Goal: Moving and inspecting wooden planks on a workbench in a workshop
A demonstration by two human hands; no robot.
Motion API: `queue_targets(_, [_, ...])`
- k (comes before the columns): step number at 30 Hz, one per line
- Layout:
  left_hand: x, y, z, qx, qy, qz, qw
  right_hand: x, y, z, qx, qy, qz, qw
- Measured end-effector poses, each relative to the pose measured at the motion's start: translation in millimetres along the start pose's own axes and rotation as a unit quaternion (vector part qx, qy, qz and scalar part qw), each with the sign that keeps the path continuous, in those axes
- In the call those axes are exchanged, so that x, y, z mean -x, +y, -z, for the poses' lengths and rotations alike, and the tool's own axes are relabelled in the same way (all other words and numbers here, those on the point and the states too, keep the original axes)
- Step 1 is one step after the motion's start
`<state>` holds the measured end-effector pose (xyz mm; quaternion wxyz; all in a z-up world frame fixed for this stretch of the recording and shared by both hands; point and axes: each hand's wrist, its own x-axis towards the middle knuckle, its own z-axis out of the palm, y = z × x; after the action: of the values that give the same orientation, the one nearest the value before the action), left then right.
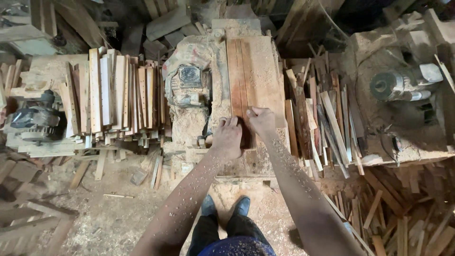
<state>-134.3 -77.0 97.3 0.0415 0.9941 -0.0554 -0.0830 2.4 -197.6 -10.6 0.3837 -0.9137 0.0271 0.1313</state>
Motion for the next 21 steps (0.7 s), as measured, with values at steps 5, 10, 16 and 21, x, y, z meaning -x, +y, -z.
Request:
queue_targets(5, [-24.3, -12.0, -10.9, -0.002, 0.0, 0.006, 1.0, 39.2, -41.9, 34.4, -0.023, -0.015, 0.014, 1.0])
queue_targets(10, [-45.6, -19.3, -8.6, -0.002, -0.029, 0.028, 0.999, 57.6, -47.9, 46.1, -0.03, -0.05, 0.007, 0.998])
queue_targets(16, [-39.1, -22.6, -0.6, 0.021, -0.004, 0.043, 0.999, 17.4, -25.3, 23.3, -0.048, -0.038, 0.029, 0.998])
queue_targets(21, [-47.8, -38.0, -37.9, 0.028, -0.007, 0.026, 0.999, -9.5, -7.0, 0.9, -0.014, -0.025, 0.024, 0.999])
